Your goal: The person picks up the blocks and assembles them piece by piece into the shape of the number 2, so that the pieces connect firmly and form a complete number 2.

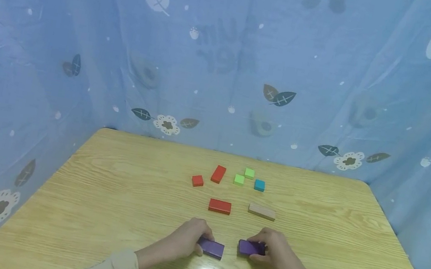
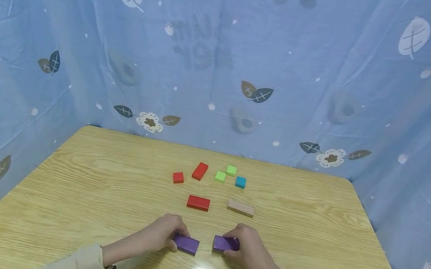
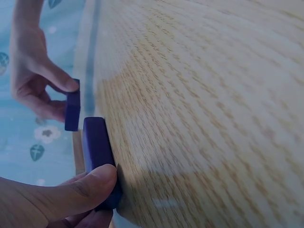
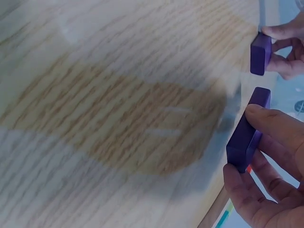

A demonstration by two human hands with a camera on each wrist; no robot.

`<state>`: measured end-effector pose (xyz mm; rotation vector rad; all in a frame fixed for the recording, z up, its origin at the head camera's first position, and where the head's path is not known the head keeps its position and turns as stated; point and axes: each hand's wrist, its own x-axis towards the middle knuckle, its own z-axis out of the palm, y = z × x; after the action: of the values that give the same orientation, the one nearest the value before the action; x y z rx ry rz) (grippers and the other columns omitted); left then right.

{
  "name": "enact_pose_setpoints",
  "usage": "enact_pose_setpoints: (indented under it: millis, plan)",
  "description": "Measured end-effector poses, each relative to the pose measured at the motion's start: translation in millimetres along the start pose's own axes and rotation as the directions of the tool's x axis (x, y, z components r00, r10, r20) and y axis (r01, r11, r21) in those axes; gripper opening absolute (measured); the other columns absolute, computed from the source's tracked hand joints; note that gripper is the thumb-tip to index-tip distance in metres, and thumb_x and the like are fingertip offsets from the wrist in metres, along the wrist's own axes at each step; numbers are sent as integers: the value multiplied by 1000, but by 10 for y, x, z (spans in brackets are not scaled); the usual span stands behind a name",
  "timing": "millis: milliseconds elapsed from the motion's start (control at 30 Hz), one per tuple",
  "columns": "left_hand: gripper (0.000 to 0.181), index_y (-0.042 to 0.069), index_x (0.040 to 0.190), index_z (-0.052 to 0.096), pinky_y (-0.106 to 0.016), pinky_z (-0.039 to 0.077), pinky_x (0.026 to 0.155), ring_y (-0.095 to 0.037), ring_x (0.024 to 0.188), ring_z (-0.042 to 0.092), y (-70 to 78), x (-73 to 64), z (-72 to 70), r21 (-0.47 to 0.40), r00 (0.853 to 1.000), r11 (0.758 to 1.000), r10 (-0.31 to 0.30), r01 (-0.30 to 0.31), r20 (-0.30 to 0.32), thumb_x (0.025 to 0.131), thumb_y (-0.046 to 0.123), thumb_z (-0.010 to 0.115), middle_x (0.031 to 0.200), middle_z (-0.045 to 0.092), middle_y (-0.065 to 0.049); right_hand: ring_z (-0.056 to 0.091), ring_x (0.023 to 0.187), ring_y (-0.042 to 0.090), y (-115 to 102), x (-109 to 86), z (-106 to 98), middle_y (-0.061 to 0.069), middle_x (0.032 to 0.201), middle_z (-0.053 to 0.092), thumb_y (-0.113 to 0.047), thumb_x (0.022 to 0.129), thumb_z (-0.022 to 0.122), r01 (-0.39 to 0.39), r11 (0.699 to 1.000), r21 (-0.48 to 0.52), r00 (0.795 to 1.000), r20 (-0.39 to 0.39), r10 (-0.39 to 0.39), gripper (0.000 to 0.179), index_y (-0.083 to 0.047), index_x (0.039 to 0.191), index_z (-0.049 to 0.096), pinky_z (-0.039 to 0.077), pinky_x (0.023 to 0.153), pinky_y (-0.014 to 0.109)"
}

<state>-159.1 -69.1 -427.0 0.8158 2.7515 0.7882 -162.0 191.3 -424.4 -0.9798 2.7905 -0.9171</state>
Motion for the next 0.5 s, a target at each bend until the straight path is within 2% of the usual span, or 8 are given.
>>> enact_pose_setpoints:
  millis: [333, 500]
  plan:
    - [31, 5, 97, 73, -28, 51, 83, -13, 87, 59, 6, 14, 6, -8, 1000, 1000, 5, -5, 5, 67, 4, 81, 90, 66, 0, 54, 72, 5, -31, 81, 100, 2, 83, 65, -8, 71, 83, 33, 999, -37, 999, -3, -33, 25, 1, 93, 74, 47, 59, 19]
    - [32, 5, 97, 73, -28, 51, 83, -13, 86, 59, -21, 5, 32, -15, 1000, 1000, 2, -2, -2, 66, 3, 81, 90, 67, 0, 52, 71, 3, -43, 103, 173, 1, 81, 65, -5, 70, 83, 33, 999, -22, 999, 3, -33, 24, 1, 91, 74, 46, 58, 18]
